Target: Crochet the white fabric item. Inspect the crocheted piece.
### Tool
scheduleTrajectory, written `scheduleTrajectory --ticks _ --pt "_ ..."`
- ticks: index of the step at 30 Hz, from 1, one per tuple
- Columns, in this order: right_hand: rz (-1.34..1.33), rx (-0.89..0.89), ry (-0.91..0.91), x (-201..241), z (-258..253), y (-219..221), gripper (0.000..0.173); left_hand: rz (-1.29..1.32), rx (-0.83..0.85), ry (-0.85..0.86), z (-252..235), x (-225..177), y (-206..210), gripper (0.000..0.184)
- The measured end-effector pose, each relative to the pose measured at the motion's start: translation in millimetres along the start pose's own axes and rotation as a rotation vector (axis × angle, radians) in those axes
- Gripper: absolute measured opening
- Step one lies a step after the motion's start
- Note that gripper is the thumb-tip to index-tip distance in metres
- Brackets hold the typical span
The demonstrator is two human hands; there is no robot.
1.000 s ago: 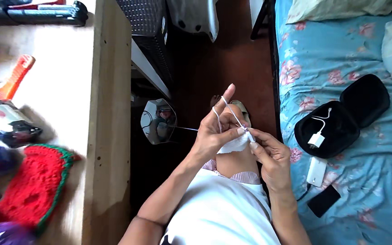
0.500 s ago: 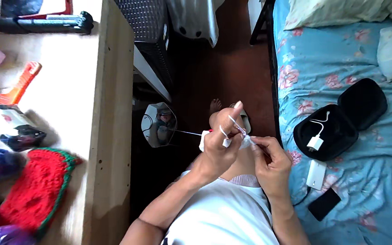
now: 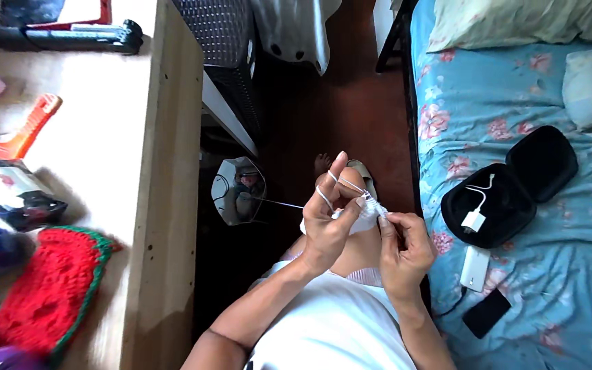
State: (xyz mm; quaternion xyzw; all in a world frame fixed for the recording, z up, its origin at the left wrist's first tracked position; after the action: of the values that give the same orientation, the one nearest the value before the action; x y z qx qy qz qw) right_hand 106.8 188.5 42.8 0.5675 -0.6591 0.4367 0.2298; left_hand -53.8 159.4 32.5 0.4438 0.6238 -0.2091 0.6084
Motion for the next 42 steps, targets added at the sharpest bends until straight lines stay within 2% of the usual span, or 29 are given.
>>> scheduleTrajectory --ticks 3,7,14,22,30,36,42 --pt "0.167 -0.010 -0.109 7 0 0 0.013 0.033 0.002 -0.048 -3 7 -3 0.070" --pt "0.265 0.008 -0.195 15 -2 1 0.016 0.023 0.023 -0.081 -8 5 -6 0.062" --pt "0.231 0.100 -0.226 12 -5 6 0.022 -0.024 0.117 -0.249 -21 12 -15 0.054" --pt "0.178 0.123 -0.238 10 -8 4 0.022 0.085 0.174 -0.410 -19 24 -14 0.053" --pt "-0.103 0.147 -0.091 -5 -9 5 0.015 0.148 0.202 -0.465 -16 28 -12 0.055" --pt "-0.542 0.224 0.395 -35 -6 16 0.020 0.107 0.209 -0.416 -17 22 -9 0.064" --pt "-0.524 0.199 0.433 -34 -6 15 0.017 -0.035 0.113 -0.332 -18 14 -13 0.069"
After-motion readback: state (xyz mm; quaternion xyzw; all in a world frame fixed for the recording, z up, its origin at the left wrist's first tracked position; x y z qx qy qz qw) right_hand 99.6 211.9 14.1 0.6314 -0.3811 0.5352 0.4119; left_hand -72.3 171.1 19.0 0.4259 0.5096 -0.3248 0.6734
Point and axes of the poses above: each hand's wrist, its own z-axis away from the middle knuckle, its own y-axis out of the palm, x = y × z, the point moved 9 cm from there along -z, towards the middle knuckle, and after that the axes turned 3 degrees about -z, right-handed, at the moved point
